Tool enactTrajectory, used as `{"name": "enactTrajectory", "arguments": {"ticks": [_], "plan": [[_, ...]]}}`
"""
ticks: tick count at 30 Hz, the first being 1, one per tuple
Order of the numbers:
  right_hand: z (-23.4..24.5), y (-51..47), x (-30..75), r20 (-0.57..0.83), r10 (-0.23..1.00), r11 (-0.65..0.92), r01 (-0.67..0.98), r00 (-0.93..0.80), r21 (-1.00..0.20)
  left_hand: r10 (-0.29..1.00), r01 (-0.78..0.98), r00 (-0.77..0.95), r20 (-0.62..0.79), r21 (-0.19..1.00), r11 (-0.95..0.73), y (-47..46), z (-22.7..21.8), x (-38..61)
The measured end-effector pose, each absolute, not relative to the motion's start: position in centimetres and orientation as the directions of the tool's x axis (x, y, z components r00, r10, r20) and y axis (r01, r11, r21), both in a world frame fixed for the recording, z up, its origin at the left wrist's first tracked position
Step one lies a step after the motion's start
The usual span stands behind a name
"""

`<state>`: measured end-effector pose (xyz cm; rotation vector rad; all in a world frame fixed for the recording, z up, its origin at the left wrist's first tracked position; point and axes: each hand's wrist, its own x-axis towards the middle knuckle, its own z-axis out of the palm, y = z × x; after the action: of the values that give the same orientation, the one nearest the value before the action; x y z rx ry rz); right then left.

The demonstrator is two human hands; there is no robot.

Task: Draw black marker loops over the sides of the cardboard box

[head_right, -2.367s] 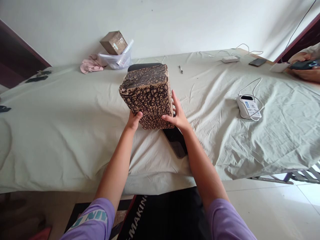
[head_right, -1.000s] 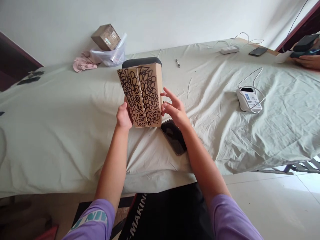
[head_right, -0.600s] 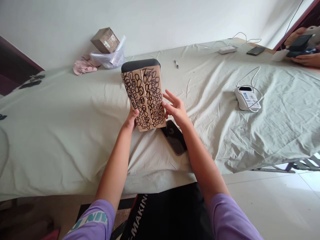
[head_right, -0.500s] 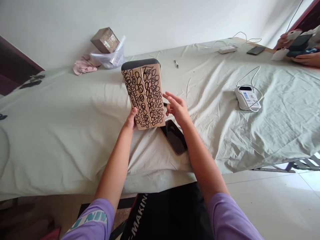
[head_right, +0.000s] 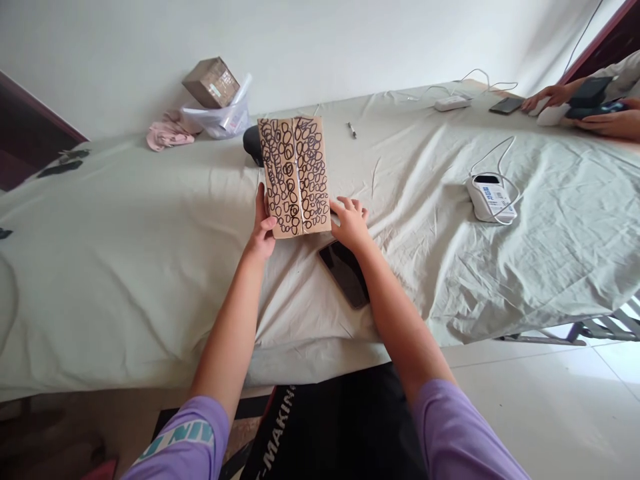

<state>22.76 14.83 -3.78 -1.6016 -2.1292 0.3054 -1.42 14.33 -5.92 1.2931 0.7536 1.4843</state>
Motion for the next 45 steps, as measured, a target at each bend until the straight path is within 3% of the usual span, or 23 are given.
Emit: {"name": "enactTrajectory", "arguments": {"ticks": [4,10,17,22,27,30,35,40,42,45], "plan": [[-3.9,14.9,22.6,0.086,0.995,0.080,0.929,-0.052,-0.361,0.924,-0.313,0.073,0.375,0.889,-0.335,13.8,-5.4,-1.2],[-3.1,15.2,23.1,0.035,0.999,0.051,0.946,-0.042,-0.321,0.936,-0.331,0.080,0.344,0.894,-0.300,13.3,-4.5,-0.6],[-2.2,14.6,24.4,-0.026,0.996,0.062,0.874,-0.085,-0.482,0.941,-0.337,0.070,0.332,0.895,-0.291,13.5,-4.8,-1.0],[-2.5,14.9,25.8,0.028,0.995,0.095,0.805,-0.097,-0.585,0.941,-0.336,0.071,0.331,0.896,-0.290,13.7,-5.3,-1.1],[-1.5,14.7,28.0,-0.229,0.948,-0.064,0.575,-0.220,-0.815,0.949,-0.329,0.056,0.310,0.903,-0.275,13.6,-5.1,-1.0],[-0.9,14.3,28.8,-0.290,0.914,-0.143,0.445,-0.283,-0.884,0.949,-0.330,0.051,0.310,0.902,-0.277,13.6,-5.0,-1.0],[-0.4,14.1,29.5,-0.226,0.933,-0.185,0.164,-0.279,-0.969,0.948,-0.320,0.067,0.311,0.907,-0.275,13.8,-5.1,-1.0],[-0.1,14.0,29.4,-0.167,0.915,-0.163,0.042,-0.368,-0.986,0.944,-0.319,0.078,0.321,0.905,-0.281,13.8,-5.2,-1.2],[-0.1,13.9,28.8,-0.043,0.936,-0.041,0.012,-0.350,-0.999,0.938,-0.322,0.078,0.337,0.899,-0.297,13.9,-5.2,-1.2],[-0.5,13.8,27.2,0.285,0.943,0.292,0.013,-0.173,-0.956,0.930,-0.328,0.080,0.359,0.890,-0.316,14.0,-5.4,-1.2]]}}
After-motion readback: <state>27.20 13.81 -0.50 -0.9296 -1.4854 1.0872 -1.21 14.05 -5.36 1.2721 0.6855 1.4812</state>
